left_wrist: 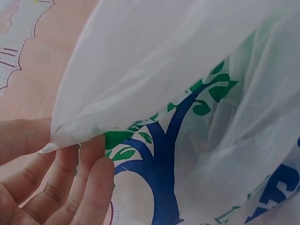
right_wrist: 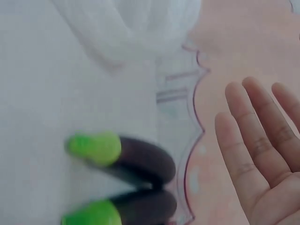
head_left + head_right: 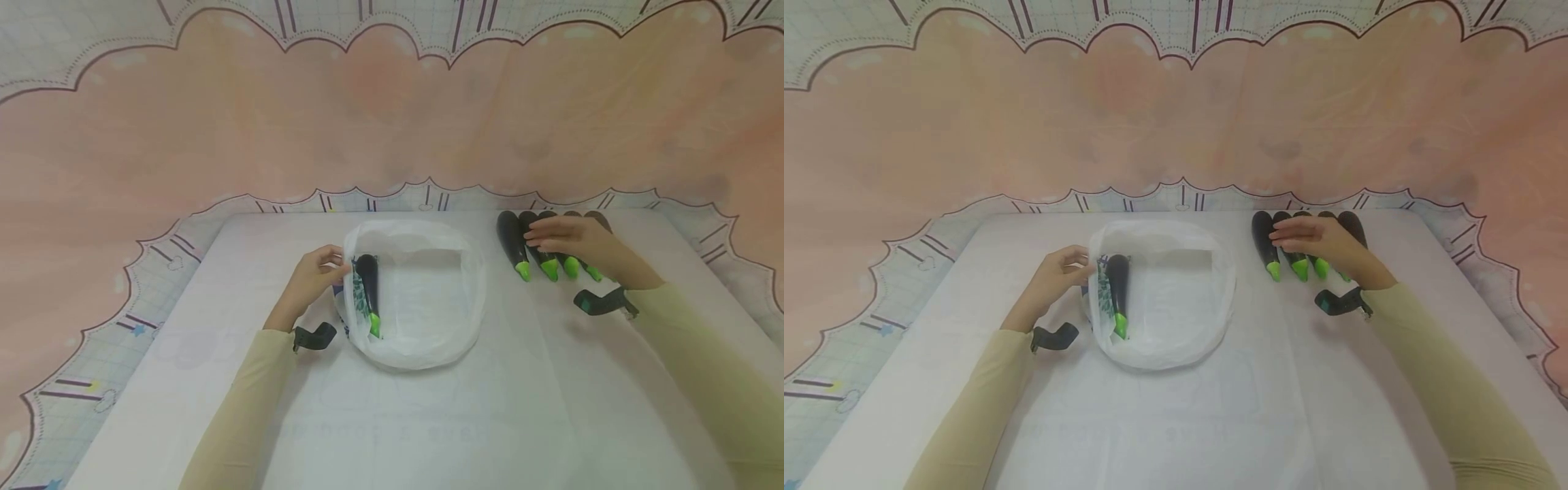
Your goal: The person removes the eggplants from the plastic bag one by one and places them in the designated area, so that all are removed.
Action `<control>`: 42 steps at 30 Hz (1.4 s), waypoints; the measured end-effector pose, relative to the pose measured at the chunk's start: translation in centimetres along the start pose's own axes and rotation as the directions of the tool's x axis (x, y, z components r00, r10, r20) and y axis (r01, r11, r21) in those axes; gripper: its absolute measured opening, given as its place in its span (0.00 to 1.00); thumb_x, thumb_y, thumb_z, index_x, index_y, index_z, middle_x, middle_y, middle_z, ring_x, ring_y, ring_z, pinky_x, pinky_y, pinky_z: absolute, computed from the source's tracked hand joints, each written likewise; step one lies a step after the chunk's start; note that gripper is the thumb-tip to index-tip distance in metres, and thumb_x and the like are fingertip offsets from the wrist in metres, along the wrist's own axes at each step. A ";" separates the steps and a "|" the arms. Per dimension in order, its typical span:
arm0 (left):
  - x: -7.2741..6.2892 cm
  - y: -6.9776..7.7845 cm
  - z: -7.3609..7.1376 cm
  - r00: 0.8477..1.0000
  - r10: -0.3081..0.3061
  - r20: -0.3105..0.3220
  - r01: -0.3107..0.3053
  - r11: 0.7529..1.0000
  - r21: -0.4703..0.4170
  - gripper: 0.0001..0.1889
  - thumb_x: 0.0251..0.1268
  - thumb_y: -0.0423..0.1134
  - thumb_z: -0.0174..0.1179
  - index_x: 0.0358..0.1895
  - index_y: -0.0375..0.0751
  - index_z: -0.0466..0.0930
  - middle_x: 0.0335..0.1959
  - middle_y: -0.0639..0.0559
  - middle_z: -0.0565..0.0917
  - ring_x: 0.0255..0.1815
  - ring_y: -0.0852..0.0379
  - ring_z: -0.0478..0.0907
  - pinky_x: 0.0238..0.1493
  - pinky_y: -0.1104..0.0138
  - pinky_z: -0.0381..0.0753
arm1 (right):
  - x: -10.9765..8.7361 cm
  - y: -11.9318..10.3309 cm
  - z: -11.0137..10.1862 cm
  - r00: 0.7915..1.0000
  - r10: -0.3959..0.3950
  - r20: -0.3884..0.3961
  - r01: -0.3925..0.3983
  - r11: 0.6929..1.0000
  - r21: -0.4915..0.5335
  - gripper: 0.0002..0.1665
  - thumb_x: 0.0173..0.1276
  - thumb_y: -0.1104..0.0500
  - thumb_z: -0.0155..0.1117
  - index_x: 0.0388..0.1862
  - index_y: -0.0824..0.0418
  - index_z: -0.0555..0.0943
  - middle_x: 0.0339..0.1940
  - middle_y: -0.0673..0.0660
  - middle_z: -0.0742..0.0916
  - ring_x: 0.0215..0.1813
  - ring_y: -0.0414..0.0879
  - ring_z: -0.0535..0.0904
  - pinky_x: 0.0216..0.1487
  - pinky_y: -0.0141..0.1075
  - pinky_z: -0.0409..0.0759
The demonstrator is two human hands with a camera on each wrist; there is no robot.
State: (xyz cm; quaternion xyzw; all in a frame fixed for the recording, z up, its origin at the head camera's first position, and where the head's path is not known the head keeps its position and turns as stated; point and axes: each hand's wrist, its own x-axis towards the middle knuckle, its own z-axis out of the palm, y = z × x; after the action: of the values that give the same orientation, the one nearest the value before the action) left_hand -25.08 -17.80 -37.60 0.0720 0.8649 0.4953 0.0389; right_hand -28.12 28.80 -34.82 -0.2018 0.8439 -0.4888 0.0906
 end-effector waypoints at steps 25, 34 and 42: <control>0.0 0.2 0.1 1.000 -0.011 -0.001 0.011 1.000 0.017 0.17 0.66 0.39 0.56 0.55 0.37 0.73 0.50 0.38 0.80 0.47 0.46 0.82 0.50 0.58 0.83 | 5.0 -3.3 8.8 0.927 -0.188 0.325 0.170 0.982 0.084 0.24 0.64 0.64 0.62 0.58 0.73 0.73 0.53 0.68 0.82 0.51 0.45 0.82 0.53 0.31 0.82; 0.1 0.2 0.2 1.000 -0.003 0.002 0.003 1.000 0.004 0.16 0.66 0.38 0.57 0.55 0.36 0.73 0.49 0.38 0.80 0.48 0.44 0.82 0.48 0.60 0.84 | 6.3 -4.1 11.8 0.925 -0.218 0.312 0.185 0.974 0.133 0.23 0.64 0.63 0.63 0.57 0.69 0.75 0.52 0.65 0.84 0.51 0.45 0.83 0.54 0.33 0.81; 0.0 0.2 0.2 1.000 -0.006 0.001 0.006 1.000 0.008 0.17 0.66 0.38 0.57 0.55 0.36 0.73 0.49 0.38 0.80 0.49 0.44 0.82 0.48 0.60 0.84 | 7.4 -4.6 13.8 0.930 -0.186 0.318 0.148 0.979 0.141 0.25 0.64 0.62 0.63 0.59 0.70 0.73 0.52 0.63 0.84 0.53 0.50 0.82 0.56 0.34 0.81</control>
State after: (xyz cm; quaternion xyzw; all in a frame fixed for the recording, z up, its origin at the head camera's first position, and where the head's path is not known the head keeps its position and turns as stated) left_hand -25.07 -17.50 -37.52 0.0700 0.8670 0.4917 0.0404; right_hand -28.78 12.73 -37.50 -0.3460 0.7671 -0.5018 0.1999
